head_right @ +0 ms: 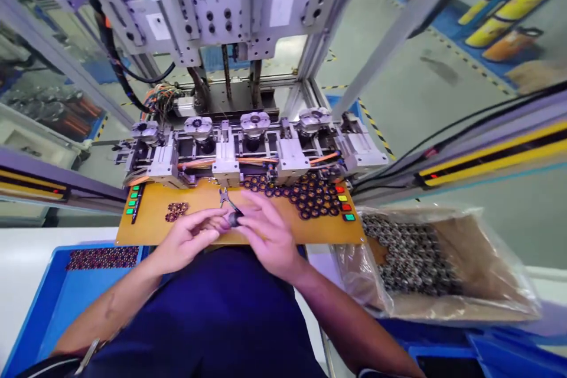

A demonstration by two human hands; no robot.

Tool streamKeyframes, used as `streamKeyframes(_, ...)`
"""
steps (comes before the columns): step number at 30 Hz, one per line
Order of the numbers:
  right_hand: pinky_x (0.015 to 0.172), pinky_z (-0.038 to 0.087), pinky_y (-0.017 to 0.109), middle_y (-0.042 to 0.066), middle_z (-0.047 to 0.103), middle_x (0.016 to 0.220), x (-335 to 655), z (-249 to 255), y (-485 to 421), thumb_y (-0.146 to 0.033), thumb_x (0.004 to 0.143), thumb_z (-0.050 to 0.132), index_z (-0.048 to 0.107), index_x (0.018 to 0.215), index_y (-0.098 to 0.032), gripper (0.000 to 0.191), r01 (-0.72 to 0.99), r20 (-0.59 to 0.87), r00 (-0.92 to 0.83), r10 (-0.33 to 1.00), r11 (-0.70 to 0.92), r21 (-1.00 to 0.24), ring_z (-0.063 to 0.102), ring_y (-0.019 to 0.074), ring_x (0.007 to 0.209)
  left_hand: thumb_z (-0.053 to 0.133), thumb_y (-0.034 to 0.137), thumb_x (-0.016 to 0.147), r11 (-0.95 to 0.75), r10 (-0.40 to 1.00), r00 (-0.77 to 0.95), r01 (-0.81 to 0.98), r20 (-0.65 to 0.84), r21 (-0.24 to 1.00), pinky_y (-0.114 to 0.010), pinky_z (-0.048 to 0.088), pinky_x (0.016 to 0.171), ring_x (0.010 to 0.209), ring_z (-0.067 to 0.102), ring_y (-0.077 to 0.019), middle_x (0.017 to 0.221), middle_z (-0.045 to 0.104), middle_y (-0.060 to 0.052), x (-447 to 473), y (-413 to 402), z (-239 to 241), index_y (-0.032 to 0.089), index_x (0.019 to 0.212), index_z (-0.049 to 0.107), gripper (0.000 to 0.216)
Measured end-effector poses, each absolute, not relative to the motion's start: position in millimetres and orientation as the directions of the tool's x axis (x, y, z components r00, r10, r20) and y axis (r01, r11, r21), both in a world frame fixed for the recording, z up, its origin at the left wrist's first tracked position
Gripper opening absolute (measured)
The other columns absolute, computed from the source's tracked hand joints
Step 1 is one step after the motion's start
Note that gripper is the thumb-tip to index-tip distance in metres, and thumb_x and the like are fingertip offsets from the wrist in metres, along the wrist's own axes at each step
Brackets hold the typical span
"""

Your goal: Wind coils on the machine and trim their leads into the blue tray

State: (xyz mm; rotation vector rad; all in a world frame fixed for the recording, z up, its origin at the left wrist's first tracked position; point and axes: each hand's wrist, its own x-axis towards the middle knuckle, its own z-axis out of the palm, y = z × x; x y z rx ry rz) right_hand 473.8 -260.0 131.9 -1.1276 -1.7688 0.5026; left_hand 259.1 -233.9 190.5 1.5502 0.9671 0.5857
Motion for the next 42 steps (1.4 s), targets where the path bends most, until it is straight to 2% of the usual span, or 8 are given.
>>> streamKeyframes(2,0.095,0.055,0.034,0.009,0.053,0.140,452,156,-259,-0.010,0.089,0.063,0.069,0.103,-0.023,0.019,0.231,0.514,-0.134,0.847,0.531,-0.815,0.060,0.0202,0.119,0.062,0.038,0.091,0.081,0.854,0.501,0.144,-0.143,0.986,-0.028,0.058,0.078,0.088,0.072,-0.0182,0.106,0.075,-0.011,259,-238,191,0.015,0.126,0.064,0.043)
streamKeyframes(4,0.095,0.054,0.034,0.009,0.055,0.138,438,169,-255,-0.009,0.089,0.063,0.068,0.105,-0.023,0.022,0.078,0.486,-0.157,0.860,0.502,-0.862,0.061,0.0195,0.117,0.067,0.036,0.088,0.004,0.911,0.406,0.156,-0.068,0.988,-0.028,0.057,0.076,0.087,0.071,-0.0180,0.105,0.075,-0.011,256,-241,192,0.014,0.120,0.067,0.039)
streamKeyframes(8,0.100,0.053,0.038,0.010,0.062,0.130,423,172,-245,-0.015,0.092,0.060,0.069,0.095,-0.022,0.011,-0.044,0.336,-0.231,0.913,0.335,-0.941,0.062,0.0214,0.118,0.071,0.028,0.084,-0.324,0.927,0.306,0.353,0.219,0.878,-0.031,0.056,0.077,0.084,0.070,-0.0185,0.097,0.076,-0.009,246,-245,194,0.016,0.111,0.070,0.029)
streamKeyframes(11,0.100,0.054,0.039,0.009,0.064,0.126,418,174,-240,-0.016,0.093,0.060,0.069,0.093,-0.022,0.012,-0.052,0.309,-0.273,0.911,0.307,-0.950,0.063,0.0213,0.116,0.069,0.026,0.085,-0.382,0.918,0.279,0.433,0.281,0.817,-0.032,0.057,0.079,0.087,0.071,-0.0191,0.096,0.076,-0.008,242,-244,194,0.019,0.110,0.070,0.026)
streamKeyframes(17,0.088,0.059,0.033,0.008,0.070,0.111,454,195,-191,-0.020,0.095,0.057,0.070,0.092,-0.020,0.013,0.201,0.401,-0.419,0.815,0.514,-0.834,0.069,0.0185,0.100,0.076,0.028,0.080,-0.287,0.957,0.178,0.442,0.230,0.850,-0.034,0.059,0.085,0.090,0.072,-0.0192,0.106,0.075,-0.009,223,-244,180,0.020,0.129,0.060,0.052)
streamKeyframes(23,0.093,0.055,0.042,0.010,0.072,0.101,535,192,-69,-0.021,0.085,0.063,0.074,0.082,-0.016,0.012,0.512,0.453,-0.300,0.840,0.542,-0.667,0.068,0.0237,0.096,0.070,0.034,0.084,0.024,0.960,-0.248,0.535,0.130,0.844,-0.038,0.056,0.091,0.096,0.069,-0.0213,0.109,0.072,-0.011,168,-253,116,0.017,0.124,0.061,0.044)
streamKeyframes(27,0.094,0.054,0.042,0.008,0.072,0.106,555,174,-25,-0.018,0.083,0.064,0.076,0.082,-0.016,0.012,0.599,0.420,-0.371,0.828,0.559,-0.574,0.068,0.0234,0.098,0.069,0.045,0.082,0.159,0.883,-0.457,0.506,0.107,0.848,-0.040,0.054,0.093,0.099,0.068,-0.0225,0.113,0.069,-0.013,143,-257,76,0.016,0.123,0.059,0.051)
streamKeyframes(42,0.092,0.053,0.041,0.007,0.073,0.103,550,153,-5,-0.018,0.087,0.059,0.076,0.089,-0.016,0.018,0.652,0.356,-0.541,0.762,0.647,-0.394,0.066,0.0239,0.098,0.062,0.057,0.084,0.313,0.860,-0.508,0.432,-0.059,0.846,-0.046,0.049,0.102,0.111,0.065,-0.0250,0.123,0.067,-0.015,136,-256,62,0.018,0.128,0.054,0.059)
